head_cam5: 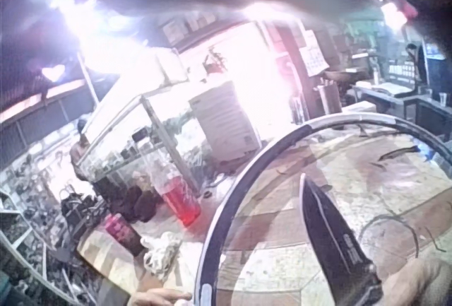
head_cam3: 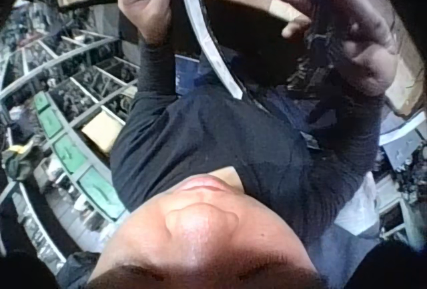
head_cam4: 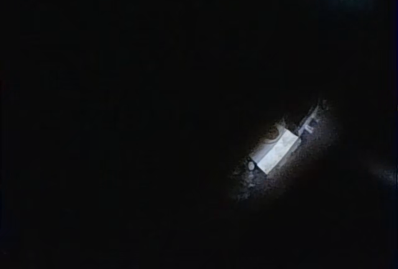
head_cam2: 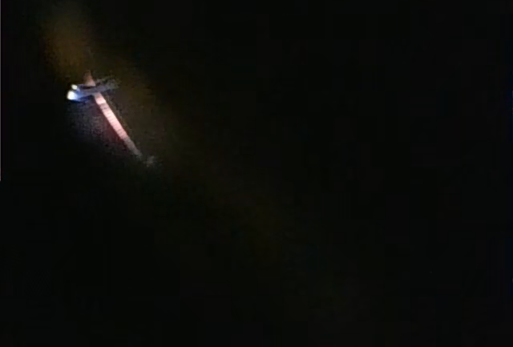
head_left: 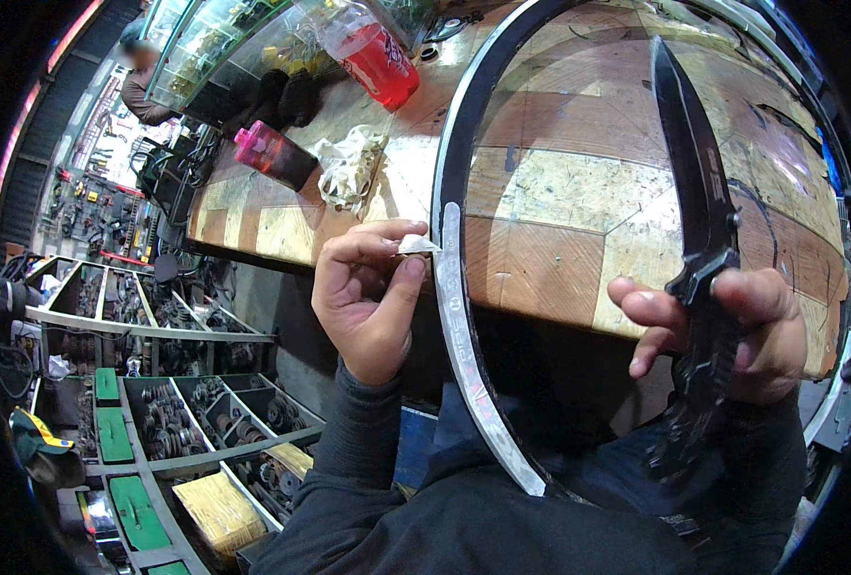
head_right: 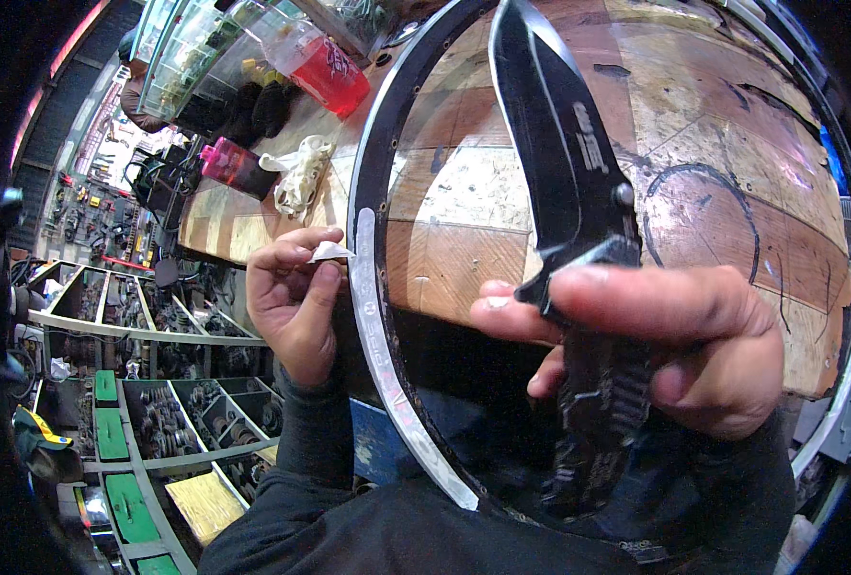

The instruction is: The person uses a folding knife to trim a strip of white tape adhered to a curved metal ring. They hold the ring with one hand and carefully cut along the edge with the knife, removing excess tape.

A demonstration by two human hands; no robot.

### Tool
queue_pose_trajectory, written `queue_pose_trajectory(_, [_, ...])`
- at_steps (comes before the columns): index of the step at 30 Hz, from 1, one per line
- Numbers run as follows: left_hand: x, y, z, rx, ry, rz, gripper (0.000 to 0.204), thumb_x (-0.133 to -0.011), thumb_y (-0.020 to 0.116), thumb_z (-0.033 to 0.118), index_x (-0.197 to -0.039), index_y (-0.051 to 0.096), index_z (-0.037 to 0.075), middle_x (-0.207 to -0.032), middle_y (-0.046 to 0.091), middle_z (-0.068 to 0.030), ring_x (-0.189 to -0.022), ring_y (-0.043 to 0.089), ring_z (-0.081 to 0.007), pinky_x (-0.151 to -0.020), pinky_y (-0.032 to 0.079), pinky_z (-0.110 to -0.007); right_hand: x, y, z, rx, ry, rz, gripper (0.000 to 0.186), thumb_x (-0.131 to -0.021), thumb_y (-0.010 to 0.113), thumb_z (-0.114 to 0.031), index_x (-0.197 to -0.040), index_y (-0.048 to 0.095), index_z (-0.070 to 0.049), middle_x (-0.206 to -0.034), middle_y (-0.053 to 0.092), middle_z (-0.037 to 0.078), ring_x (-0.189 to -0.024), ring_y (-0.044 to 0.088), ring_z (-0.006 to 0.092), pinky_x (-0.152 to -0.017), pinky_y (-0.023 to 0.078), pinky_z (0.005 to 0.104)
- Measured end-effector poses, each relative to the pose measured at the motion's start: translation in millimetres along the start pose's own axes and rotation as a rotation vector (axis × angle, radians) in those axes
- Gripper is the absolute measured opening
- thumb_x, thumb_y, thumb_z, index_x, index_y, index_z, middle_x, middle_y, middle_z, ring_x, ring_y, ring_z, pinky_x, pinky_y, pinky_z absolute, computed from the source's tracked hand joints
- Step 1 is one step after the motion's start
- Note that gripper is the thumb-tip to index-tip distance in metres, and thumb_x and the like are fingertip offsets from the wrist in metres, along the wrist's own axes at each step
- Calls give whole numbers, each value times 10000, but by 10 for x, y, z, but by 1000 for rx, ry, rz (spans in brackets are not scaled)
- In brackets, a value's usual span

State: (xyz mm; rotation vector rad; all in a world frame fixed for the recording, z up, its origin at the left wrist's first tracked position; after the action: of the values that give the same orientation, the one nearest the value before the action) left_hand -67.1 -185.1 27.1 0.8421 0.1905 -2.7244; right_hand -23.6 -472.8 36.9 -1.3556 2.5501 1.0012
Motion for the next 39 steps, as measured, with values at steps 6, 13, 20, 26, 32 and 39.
queue_pose_trajectory(6, [18,14,1,59,9,50,283,-859,665,-115,-1062,517,15,-1093,665,-177,-938,646,-152,-825,530,-263,-64,71,40,420,-231,81,562,-771,847,-175,-1213,514,-78,-1023,730,207,-1146,648,361,-925,539,435])
queue_pose_trajectory(13, [3,70,-107,69,36,54,327,-858,678,-109,-1121,525,10,-1069,665,-146,-921,639,-147,-829,532,-263,-50,154,202,625,-244,352,745,-733,782,-621,-1148,484,-79,-878,574,84,-706,513,121,-640,397,243])
queue_pose_trajectory(20, [35,24,-42,-30,38,59,296,-853,684,-111,-1118,582,-29,-1069,658,-144,-943,638,-158,-840,527,-270,-83,473,156,574,95,628,564,-825,665,-377,-1226,489,-23,-943,592,105,-819,592,147,-741,485,271])
queue_pose_trajectory(26, [-28,-14,-110,-32,155,-45,198,-857,654,-126,-1030,608,-42,-1066,652,-184,-982,639,-198,-866,518,-291,-114,488,257,508,94,650,531,-812,679,-360,-1180,525,-10,-964,614,122,-803,607,151,-726,508,270])
queue_pose_trajectory(32, [-1,-47,-111,-42,139,-36,186,-867,650,-114,-1034,598,-49,-1082,669,-216,-993,656,-215,-866,531,-297,-132,474,295,554,81,593,504,-825,684,-325,-1178,534,1,-950,615,130,-798,622,154,-733,521,282])
queue_pose_trajectory(39, [9,-43,-109,-9,101,-32,179,-866,652,-111,-1026,601,-48,-1090,674,-221,-990,667,-225,-867,540,-303,-171,463,292,598,15,478,497,-826,683,-308,-1184,535,3,-962,609,140,-797,617,165,-727,516,299])
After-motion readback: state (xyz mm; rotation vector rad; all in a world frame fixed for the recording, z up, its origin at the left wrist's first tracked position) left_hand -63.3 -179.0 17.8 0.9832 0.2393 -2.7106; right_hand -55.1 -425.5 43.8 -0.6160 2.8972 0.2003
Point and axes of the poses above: each hand's wrist, its own x-axis away from the middle knuckle, its own y-axis out of the palm, z = x × y, the point moved 4 cm from there along -x, towards the middle knuckle
